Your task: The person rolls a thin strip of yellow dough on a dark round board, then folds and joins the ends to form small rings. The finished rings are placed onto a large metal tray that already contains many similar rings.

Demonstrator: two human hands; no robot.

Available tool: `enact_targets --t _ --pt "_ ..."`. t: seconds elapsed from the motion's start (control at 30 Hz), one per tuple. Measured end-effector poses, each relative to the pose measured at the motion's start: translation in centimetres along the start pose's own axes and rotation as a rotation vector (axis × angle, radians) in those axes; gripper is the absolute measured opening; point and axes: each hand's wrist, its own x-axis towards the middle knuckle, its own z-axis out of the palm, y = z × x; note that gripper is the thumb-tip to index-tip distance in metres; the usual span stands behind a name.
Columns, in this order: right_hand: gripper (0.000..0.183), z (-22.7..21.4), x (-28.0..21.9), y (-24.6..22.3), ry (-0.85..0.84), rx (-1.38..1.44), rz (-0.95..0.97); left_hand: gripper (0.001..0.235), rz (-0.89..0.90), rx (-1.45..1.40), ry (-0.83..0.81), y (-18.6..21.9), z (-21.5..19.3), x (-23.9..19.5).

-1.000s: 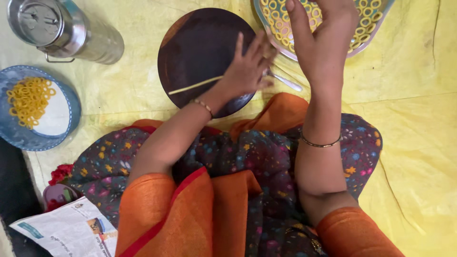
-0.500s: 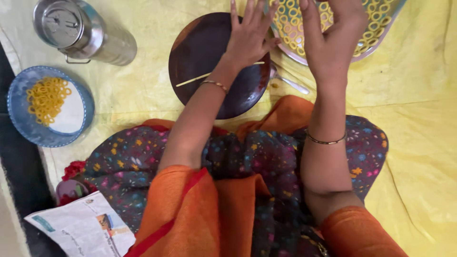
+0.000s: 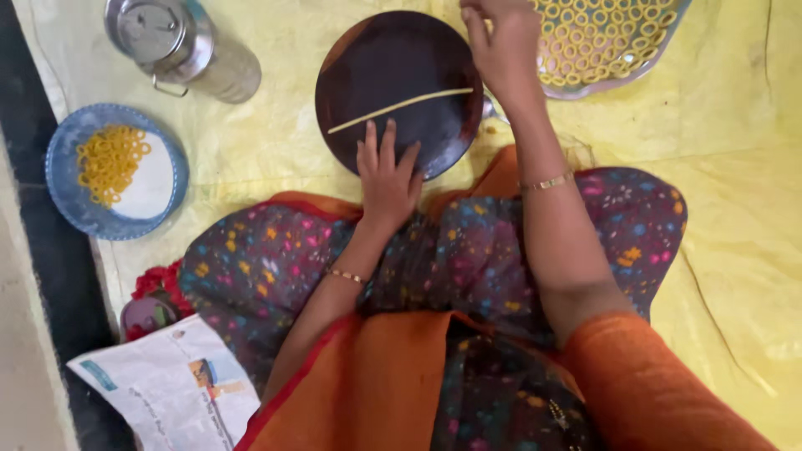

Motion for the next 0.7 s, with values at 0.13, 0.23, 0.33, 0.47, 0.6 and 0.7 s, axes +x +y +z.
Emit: enact_targets --t 0.13,0.23,0.33,0.47,0.6,0.7 --pt "0.013 4.1 -4.4 1.5 -0.097 -0.213 0.064 0.049 -0.058 0.024 0.043 -0.6 0.1 -1.0" --pt "0.027 5.2 -6.6 2.0 -0.196 -0.354 0.123 0.044 -0.001 0.024 0.103 -0.6 0.7 -0.8" --pt "0.04 5.5 -8.8 1.4 -0.196 -0.398 0.057 0.028 0.04 -0.04 0.01 -0.2 2.2 -2.2" --pt "0.044 5.9 -9.2 0.0 -0.156 -0.344 -0.053 0.012 0.142 -0.102 -0.173 -0.3 4.1 -2.9" --pt "0.022 6.0 -11.1 -0.5 -0.138 -0.297 -0.005 0.019 0.117 -0.104 -0.421 -1.4 6.0 -4.5" --pt "0.006 5.6 -11.1 0.1 -0.186 -0.281 0.029 0.026 -0.012 -0.137 -0.622 -2.5 8.1 -4.5"
